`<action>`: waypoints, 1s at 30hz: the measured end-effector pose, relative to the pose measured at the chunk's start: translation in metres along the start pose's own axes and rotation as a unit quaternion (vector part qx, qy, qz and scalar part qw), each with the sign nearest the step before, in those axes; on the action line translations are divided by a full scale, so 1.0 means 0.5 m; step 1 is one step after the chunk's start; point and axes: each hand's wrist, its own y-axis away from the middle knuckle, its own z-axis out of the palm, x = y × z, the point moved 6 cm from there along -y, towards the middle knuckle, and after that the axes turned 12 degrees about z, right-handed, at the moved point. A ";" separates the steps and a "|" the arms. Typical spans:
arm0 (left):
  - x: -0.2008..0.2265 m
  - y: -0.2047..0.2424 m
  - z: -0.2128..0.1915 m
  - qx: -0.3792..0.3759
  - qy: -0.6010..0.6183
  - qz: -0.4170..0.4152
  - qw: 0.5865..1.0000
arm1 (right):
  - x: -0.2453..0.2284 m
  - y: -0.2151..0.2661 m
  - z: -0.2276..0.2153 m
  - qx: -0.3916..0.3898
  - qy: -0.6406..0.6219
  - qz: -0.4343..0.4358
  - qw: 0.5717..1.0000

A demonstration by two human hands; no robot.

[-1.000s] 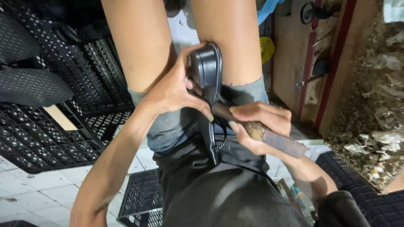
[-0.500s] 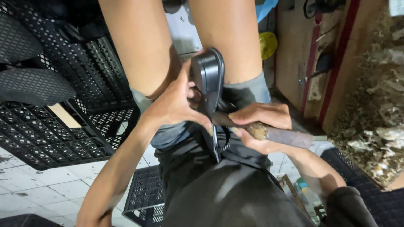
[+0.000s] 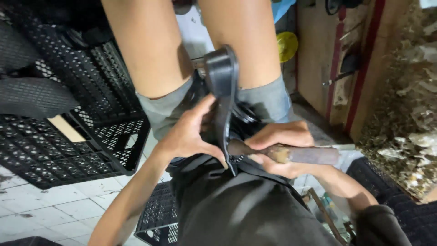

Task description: Assembling a sandal by fitting the upper straps into the sole and hammering them to secure the bond.

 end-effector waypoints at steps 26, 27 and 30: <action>-0.002 0.008 0.009 0.069 0.193 0.005 0.979 | -0.046 -0.006 0.036 -0.028 0.103 -0.153 0.982; -0.004 0.009 0.013 0.069 0.193 0.003 0.979 | -0.045 -0.006 0.038 -0.027 0.101 -0.152 0.983; -0.012 0.005 0.012 0.071 0.220 0.010 0.973 | -0.066 -0.012 0.045 -0.019 0.141 -0.203 0.969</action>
